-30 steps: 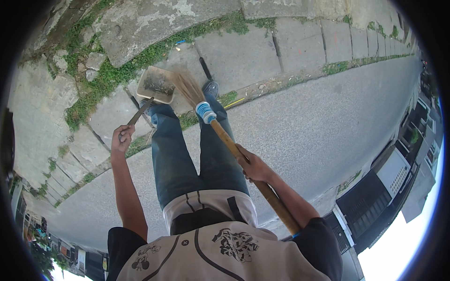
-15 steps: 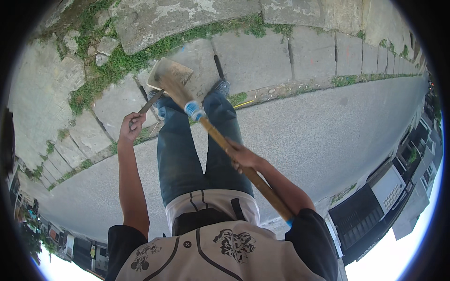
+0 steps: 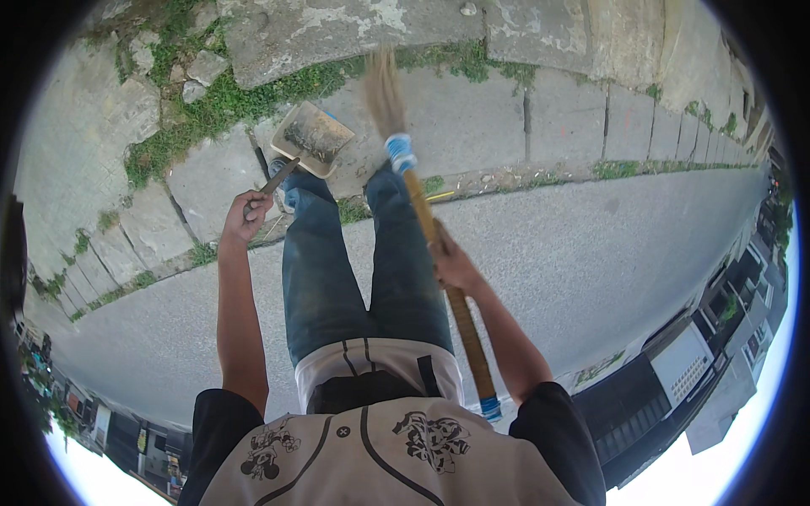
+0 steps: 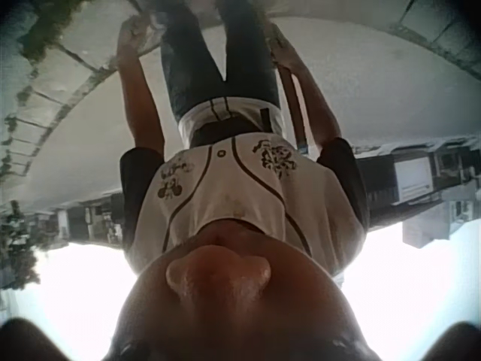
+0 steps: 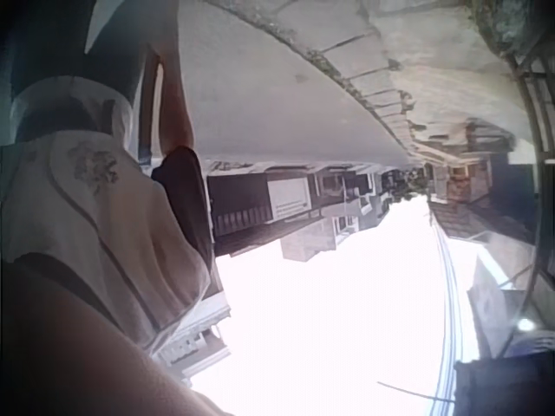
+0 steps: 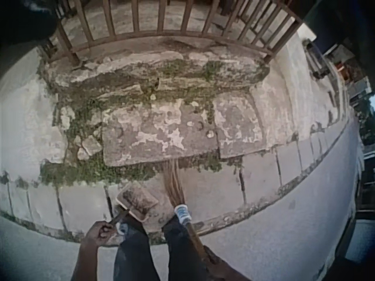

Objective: Sweeping debris and leaves from a sidewalk and street into a dustpan.

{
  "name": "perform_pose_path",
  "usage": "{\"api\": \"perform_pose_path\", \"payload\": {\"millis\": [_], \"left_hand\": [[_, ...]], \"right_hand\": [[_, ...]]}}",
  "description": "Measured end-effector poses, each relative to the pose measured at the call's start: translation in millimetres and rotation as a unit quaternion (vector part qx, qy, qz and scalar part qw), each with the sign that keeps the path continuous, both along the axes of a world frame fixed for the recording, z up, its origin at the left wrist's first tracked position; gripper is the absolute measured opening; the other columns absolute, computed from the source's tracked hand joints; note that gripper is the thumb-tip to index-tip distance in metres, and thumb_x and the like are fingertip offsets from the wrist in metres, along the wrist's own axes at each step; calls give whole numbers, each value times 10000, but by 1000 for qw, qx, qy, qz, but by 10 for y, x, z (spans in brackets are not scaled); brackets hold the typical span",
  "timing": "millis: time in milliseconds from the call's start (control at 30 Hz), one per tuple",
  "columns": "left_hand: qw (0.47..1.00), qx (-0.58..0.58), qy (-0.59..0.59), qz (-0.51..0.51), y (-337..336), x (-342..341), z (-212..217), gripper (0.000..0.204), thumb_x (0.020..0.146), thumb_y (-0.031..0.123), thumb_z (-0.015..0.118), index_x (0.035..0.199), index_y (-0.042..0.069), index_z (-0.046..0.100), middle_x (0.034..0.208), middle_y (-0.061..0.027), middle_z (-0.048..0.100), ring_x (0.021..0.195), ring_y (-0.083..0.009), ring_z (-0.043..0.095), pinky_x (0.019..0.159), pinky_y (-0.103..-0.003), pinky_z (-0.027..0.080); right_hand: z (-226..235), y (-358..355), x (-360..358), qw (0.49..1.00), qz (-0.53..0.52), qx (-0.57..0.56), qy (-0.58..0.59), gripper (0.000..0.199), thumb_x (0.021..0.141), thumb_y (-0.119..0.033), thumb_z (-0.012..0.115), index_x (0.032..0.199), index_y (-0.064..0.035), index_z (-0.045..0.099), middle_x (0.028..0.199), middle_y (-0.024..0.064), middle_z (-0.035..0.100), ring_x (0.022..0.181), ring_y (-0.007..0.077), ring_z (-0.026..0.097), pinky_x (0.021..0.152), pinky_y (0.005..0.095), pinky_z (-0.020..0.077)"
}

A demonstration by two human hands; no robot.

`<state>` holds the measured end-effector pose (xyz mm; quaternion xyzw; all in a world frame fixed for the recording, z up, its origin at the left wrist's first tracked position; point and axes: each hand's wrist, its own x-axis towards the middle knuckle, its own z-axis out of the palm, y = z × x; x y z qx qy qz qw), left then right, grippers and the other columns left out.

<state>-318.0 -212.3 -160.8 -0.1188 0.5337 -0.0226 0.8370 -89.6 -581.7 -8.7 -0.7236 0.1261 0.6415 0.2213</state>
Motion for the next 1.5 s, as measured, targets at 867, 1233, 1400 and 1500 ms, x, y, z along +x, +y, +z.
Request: {"api": "perform_pose_path", "payload": {"millis": [867, 1233, 1400, 1500], "left_hand": [[974, 117, -1, -192, 872, -2118, 352, 123, 842, 41, 448, 741, -19, 486, 563, 2, 375, 411, -69, 307, 331, -209, 231], [979, 84, 31, -183, 1236, -1998, -76, 114, 771, -13, 474, 672, 10, 423, 549, -35, 373, 400, -97, 303, 329, -233, 209], [981, 106, 42, -159, 1162, -2079, -52, 121, 772, -18, 472, 671, 12, 413, 566, -48, 381, 406, -112, 307, 327, -234, 208], [982, 91, 31, -162, 1188, -2073, -85, 113, 775, -21, 468, 681, 0, 408, 566, -52, 379, 408, -112, 307, 328, -234, 207]], "right_hand": [[98, 703, -963, 980, -165, 55, -98, 541, 968, -255, 361, 1489, -225, 219, 626, 37, 458, 491, 120, 462, 423, 297, 456], [753, 959, -2584, 984, 148, 63, 78, 557, 971, -295, 378, 1491, -180, 215, 650, 44, 486, 502, 134, 497, 430, 288, 452], [1184, 1219, -2253, 992, 117, -28, -32, 562, 957, -297, 389, 1490, -222, 229, 676, 58, 506, 514, 142, 513, 471, 317, 492], [756, 1254, -2091, 988, 109, -29, -103, 568, 956, -308, 401, 1490, -221, 226, 677, 65, 512, 509, 145, 510, 466, 319, 494]]}}
